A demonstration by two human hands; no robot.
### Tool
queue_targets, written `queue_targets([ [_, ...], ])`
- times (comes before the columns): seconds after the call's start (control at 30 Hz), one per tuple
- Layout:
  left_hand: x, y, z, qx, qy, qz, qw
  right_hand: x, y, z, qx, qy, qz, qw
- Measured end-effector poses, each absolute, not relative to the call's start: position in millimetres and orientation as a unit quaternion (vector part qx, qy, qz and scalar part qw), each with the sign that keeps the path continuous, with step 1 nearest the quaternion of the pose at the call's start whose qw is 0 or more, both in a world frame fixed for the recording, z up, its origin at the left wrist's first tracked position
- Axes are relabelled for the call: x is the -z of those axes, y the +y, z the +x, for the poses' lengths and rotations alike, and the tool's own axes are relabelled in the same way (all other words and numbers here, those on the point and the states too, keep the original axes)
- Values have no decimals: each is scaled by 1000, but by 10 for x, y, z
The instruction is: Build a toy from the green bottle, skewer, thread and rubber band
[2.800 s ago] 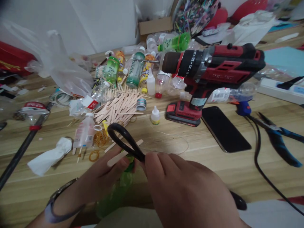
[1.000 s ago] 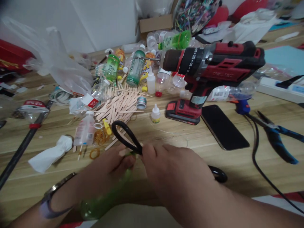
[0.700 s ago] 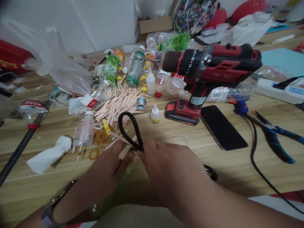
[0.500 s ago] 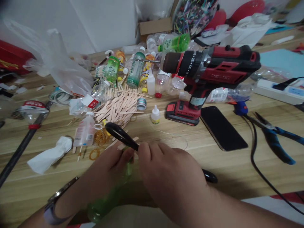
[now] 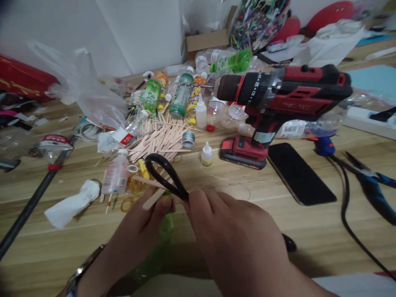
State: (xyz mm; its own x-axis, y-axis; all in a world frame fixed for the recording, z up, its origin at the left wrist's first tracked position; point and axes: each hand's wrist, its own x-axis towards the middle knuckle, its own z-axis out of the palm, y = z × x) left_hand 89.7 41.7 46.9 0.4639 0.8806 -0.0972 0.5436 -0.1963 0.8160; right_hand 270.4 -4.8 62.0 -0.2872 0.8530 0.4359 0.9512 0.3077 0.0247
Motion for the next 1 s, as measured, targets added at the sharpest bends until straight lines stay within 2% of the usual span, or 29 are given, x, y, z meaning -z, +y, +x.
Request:
queue_targets([
  [0.17,-439,431,853,-187,452,757,434,-721,-68,2764,75,-824,-542,147],
  [0.33,-401,430,848,-182,446,751,453,-801,-62,2752,64,-838,-523,143],
  [1.0,-367,418,720,-179,418,787,416,-906,43,2756,88,-855,-485,163],
])
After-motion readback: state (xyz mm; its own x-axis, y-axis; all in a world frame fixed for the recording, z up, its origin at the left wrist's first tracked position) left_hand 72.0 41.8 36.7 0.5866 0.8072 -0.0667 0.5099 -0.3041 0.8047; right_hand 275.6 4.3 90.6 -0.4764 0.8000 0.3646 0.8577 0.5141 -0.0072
